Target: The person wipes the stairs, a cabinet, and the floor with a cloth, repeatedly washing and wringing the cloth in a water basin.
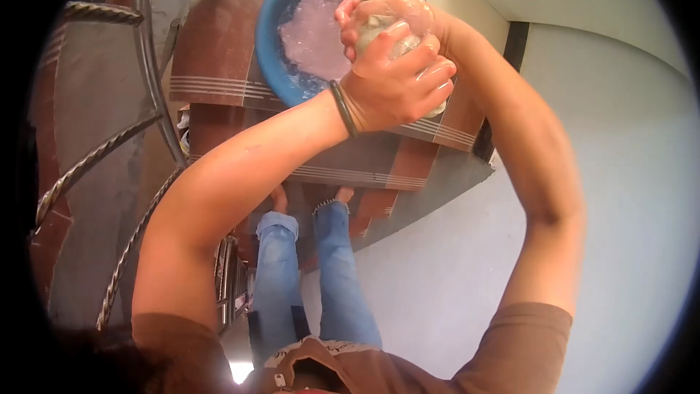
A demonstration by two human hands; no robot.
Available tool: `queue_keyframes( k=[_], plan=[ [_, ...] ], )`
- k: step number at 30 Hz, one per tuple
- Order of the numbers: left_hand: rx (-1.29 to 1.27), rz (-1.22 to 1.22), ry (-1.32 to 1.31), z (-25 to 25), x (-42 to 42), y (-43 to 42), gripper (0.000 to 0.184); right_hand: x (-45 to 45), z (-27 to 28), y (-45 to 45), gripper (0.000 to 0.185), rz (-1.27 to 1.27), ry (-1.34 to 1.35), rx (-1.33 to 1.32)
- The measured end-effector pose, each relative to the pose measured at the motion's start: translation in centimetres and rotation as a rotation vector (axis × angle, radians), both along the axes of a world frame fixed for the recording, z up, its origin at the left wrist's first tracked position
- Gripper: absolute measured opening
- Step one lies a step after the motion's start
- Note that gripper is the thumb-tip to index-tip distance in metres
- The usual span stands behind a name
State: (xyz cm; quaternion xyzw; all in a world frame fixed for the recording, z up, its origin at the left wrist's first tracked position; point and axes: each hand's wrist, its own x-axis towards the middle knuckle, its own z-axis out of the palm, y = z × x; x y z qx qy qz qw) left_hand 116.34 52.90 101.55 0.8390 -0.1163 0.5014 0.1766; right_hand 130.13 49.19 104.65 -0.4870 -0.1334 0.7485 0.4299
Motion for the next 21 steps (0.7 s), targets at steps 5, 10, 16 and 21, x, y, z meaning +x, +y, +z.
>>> queue_keyframes(
  k=[5,10,16,21],
  plan=[
    [0.149,0.017,0.109,-0.1,0.1,-1.8,0.015,-2.2,2.9,1.2,0.012,0.067,-0.210,-0.325],
    [0.328,0.040,0.189,-0.4,0.4,-2.8,0.022,-2.6,2.3,0.9,0.010,0.246,-0.451,-0.336],
    [0.400,-0.008,0.238,-2.3,0.4,-3.6,0.025,-3.1,0.7,0.3,0.008,0.195,-0.455,-0.344],
    [0.442,-0.043,0.204,-4.1,-0.3,-2.9,0.022,-3.1,-1.7,-0.2,0.008,0.070,-0.438,-0.311]
  ],
)
